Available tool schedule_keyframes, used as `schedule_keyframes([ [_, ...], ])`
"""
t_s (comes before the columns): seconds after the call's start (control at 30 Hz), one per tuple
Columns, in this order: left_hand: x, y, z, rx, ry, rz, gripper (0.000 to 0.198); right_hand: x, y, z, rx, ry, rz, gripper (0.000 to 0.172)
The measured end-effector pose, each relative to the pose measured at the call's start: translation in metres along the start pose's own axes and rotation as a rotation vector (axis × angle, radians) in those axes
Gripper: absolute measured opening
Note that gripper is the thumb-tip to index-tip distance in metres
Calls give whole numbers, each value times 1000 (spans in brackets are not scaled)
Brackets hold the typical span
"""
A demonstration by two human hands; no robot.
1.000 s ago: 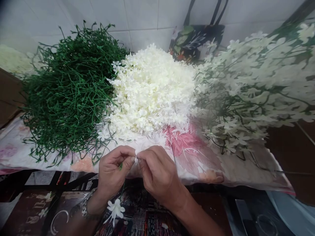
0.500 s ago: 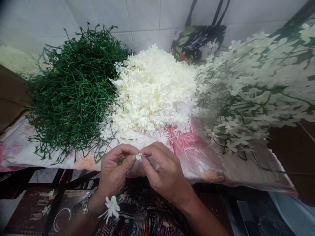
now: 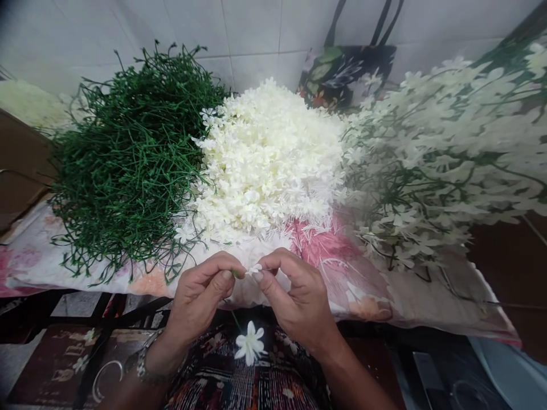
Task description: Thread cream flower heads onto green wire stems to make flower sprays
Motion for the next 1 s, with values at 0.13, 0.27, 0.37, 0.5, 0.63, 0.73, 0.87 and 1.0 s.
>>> schedule_keyframes([
  [0.13,0,-8,1,-50,5,102,22,-1,-12,-2,-64,-19,39,7],
  [0.27,3,-16,2,-137,-1,222,29,0,-23,-4,-140,-40,131,7],
  [0.37,4,-21,3,-182,-3,242,33,2,-29,-7,-195,-58,191,9],
  [0.5,2,-22,4,-165,5,163,30,4,-33,-8,-247,-95,271,11],
  [0.63,2,-17,2,-153,-17,54,23,7,-32,-9,-276,-138,333,12],
  [0.73,4,-13,-2,-147,-31,22,22,10,-29,-10,-276,-164,362,13],
  [0.87,5,-13,-6,-131,-13,-18,21,12,-23,-11,-272,-146,354,14],
  [1.0,5,-14,-8,-132,-10,-84,24,14,-18,-12,-264,-116,321,15],
])
Point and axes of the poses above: each hand's wrist, its own z-axis away from the middle knuckle, its own x-axis out of the palm, y = z × x, the point moved 6 cm from there along -z, towards the middle knuckle, and after that the axes turned 1 degree about -x, right-handed, at the moved point
